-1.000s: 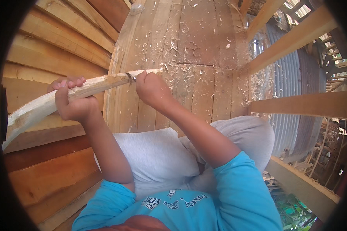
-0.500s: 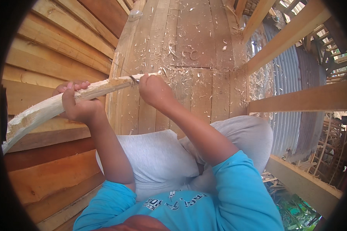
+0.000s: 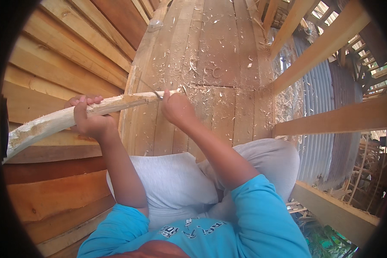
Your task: The person is carving a long piece of wood using a knife. They are seated on the floor and methodically shave off thin layers of wood, creating shavings that fall onto the floor.
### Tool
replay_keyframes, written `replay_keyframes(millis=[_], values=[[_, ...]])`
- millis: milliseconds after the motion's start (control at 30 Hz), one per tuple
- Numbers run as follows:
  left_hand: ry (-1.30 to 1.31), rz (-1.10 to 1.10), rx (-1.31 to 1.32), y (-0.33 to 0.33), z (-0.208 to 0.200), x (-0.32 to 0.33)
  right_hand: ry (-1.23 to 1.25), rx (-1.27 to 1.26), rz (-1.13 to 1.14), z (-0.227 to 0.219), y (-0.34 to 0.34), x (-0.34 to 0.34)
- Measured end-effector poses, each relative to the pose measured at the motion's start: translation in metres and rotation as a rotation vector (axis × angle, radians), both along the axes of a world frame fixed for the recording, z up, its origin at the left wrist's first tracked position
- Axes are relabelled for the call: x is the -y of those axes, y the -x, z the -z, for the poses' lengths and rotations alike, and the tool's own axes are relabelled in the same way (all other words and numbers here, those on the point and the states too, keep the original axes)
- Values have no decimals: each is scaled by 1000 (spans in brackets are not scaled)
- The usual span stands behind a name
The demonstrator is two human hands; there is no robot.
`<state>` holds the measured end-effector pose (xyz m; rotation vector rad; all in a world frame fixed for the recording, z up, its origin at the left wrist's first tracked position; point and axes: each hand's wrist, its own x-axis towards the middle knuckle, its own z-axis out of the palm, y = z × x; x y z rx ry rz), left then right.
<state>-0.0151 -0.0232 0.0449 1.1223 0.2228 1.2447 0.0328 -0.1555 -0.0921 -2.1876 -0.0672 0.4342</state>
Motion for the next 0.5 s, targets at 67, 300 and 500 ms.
replay_keyframes(millis=[67, 300, 500], values=[[-12, -9, 5, 2, 3, -5, -115, 127, -124, -31, 18, -9], [81, 10, 27, -1, -2, -13, -64, 140, -147, 11, 2, -3], [96, -2, 22, -6, 0, -18, -55, 178, -118, 27, 4, 6]])
